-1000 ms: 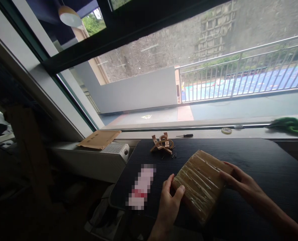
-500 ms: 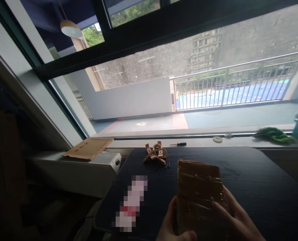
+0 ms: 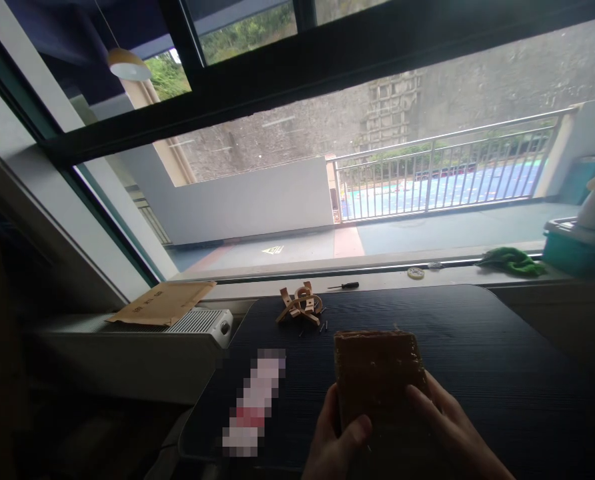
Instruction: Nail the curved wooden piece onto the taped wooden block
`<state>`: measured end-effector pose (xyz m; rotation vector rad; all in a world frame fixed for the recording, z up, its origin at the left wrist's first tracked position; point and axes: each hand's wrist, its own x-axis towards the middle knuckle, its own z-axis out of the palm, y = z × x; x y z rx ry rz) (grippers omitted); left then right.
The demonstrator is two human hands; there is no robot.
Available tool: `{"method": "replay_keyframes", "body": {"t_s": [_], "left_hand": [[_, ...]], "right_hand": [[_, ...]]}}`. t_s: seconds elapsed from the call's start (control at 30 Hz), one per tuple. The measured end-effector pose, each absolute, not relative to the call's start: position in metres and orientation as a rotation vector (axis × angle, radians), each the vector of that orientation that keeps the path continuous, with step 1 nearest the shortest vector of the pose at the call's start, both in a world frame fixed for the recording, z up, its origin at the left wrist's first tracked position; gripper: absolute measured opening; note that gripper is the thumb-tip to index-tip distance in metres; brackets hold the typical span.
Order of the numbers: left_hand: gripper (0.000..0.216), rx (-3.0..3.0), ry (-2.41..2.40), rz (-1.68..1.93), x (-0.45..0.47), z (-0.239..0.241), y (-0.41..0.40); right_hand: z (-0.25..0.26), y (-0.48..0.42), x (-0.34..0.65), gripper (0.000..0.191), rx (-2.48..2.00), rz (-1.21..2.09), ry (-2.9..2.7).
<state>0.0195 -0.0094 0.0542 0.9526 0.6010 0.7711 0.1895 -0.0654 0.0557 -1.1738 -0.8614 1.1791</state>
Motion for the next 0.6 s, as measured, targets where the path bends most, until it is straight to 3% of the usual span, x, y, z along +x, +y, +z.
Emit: {"method": "replay_keyframes", "body": {"t_s": [0.13,0.2,0.27,0.4,0.6], "left_hand": [[0.07,1.222,0.843,0.791,0.019,0.054,0.011],[0.075,1.476,1.056,0.865,0.016,0.052,0.023],[0.07,1.722,1.173,0.86,0.012,0.045,0.031],[0.07,1.972,1.032,0.782,0.011,0.014,0.033],[0.069,2.059,1.039,1.006,0.016,-0.035,0.029]], "right_hand": [[0.051,-0.043,0.208,0.058,-1.329,1.168,-1.014],[0.051,-0.025,0.229,0.056,-1.605,1.156,-1.305],[0.055,-0.001,0.252,0.058,-1.95,0.927,-1.627],[0.07,0.061,0.28,0.033,-2.046,0.574,-1.676],[0.071,0.158,0.271,0.031,-2.115,0.382,-1.798]]}}
